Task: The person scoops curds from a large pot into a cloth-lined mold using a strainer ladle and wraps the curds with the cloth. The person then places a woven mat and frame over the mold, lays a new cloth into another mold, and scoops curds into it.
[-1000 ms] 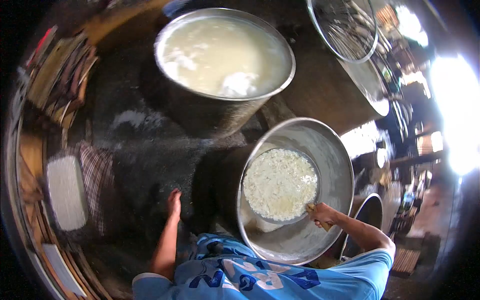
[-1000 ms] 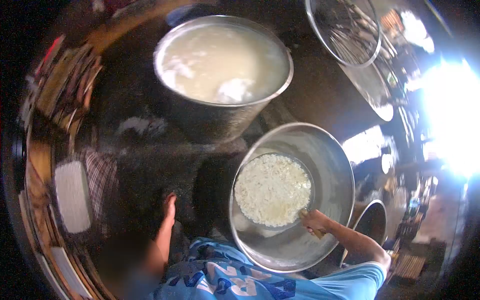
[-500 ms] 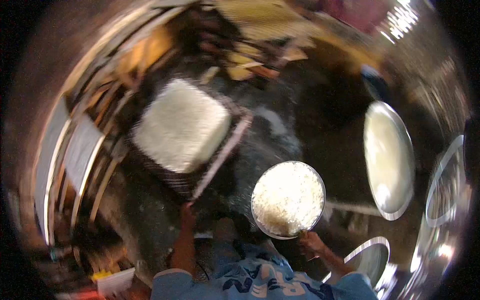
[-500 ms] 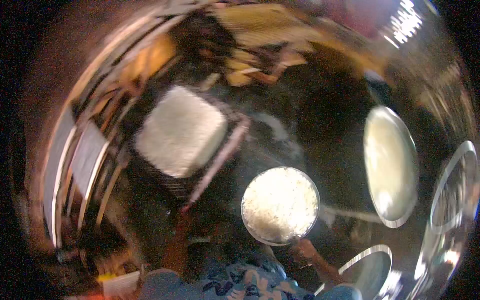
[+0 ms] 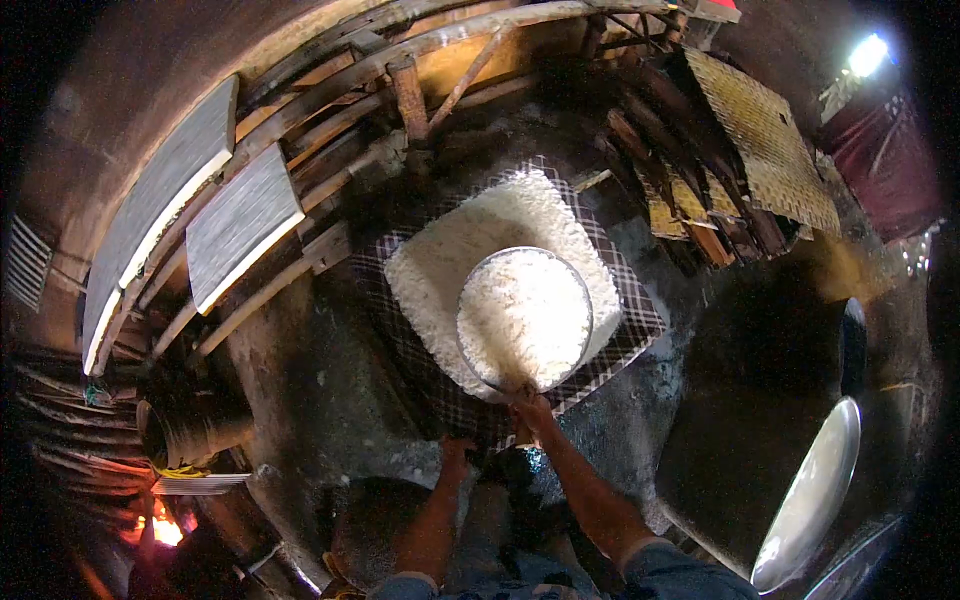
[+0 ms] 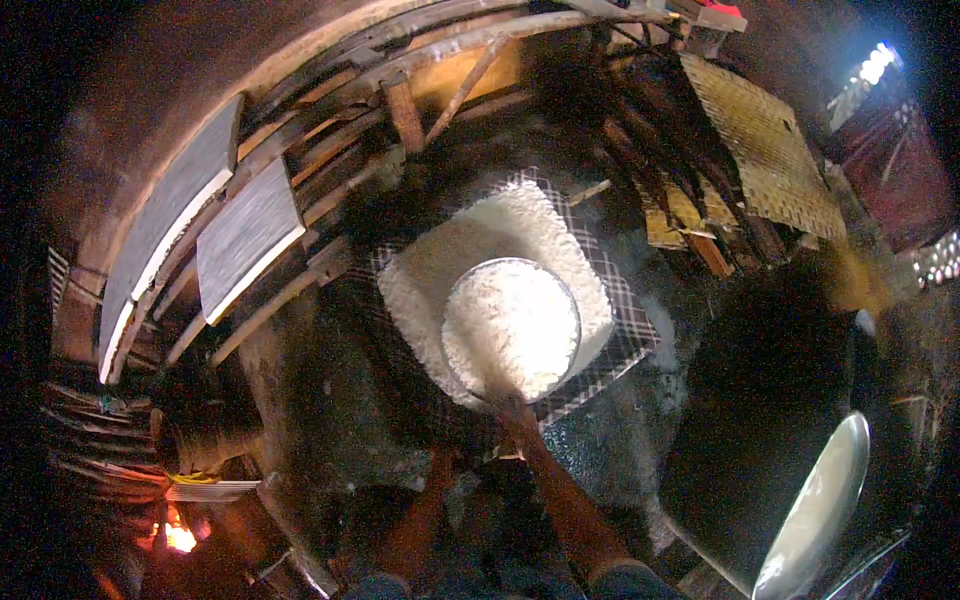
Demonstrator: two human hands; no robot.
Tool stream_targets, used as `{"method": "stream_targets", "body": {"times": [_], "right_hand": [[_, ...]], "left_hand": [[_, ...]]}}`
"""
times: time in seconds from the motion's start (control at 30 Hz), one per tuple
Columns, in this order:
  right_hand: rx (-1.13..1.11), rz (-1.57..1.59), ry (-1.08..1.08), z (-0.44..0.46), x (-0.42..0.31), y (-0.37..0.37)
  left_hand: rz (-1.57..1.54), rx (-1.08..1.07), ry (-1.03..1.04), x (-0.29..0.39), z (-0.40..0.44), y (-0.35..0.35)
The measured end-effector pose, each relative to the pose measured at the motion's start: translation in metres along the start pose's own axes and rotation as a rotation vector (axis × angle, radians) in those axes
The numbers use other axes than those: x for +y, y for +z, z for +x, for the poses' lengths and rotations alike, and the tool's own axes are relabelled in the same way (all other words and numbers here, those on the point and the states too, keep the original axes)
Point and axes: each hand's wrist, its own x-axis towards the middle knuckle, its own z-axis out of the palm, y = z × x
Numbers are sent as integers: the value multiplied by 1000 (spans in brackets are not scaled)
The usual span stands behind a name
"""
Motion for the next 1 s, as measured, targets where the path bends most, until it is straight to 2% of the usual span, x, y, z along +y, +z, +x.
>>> {"method": "stream_targets", "body": {"times": [0.03, 0.1, 0.13, 0.2, 0.27, 0.3, 0.33, 0.4, 0.43, 0.53, 0.63, 0.67, 0.73, 0.8, 0.83, 0.87, 0.93, 1.0], "right_hand": [[-36, 48, -82, 8, -3, 8], [-178, 70, -41, 24, 0, 8], [-245, 81, -20, 36, 5, 3], [-276, -369, -226, 96, 62, -26], [-274, -664, -414, 109, 82, -44], [-259, -740, -505, 106, 78, -50], [-198, -735, -446, 97, 64, -50], [-77, -715, -329, 79, 35, -49], [-93, -659, -422, 97, 56, -75], [240, -609, -331, 54, -13, -83], [645, -810, -235, 8, -83, -88], [706, -1057, -211, -6, -108, -93], [847, -547, -123, -71, -155, -106], [883, -377, -392, -139, -167, -134], [859, -201, -630, -146, -149, -157], [847, -32, -883, -156, -135, -188], [898, -76, -1012, -293, -128, -228], [1042, -80, -1055, -391, -82, -280]], "left_hand": [[-98, -36, 78, -6, 3, -2], [-295, -317, 525, -22, 14, -3], [-390, -566, 890, -27, 28, 1], [-267, -462, 800, -22, 27, 13], [-70, -123, 308, -7, 8, 12], [-26, -54, 203, 1, 1, 15], [4, -16, 152, 8, -4, 18], [45, 28, 115, 20, -15, 21], [64, 44, 115, 26, -22, 22], [126, 94, 137, 40, -39, 24], [220, 243, 222, 49, -59, 26], [255, 324, 267, 52, -68, 30], [312, 521, 383, 45, -94, 43], [357, 620, 496, 26, -118, 64], [381, 605, 532, 12, -128, 74], [413, 553, 556, -3, -136, 90], [503, 370, 547, -41, -169, 138], [700, 106, 480, -95, -250, 194]]}}
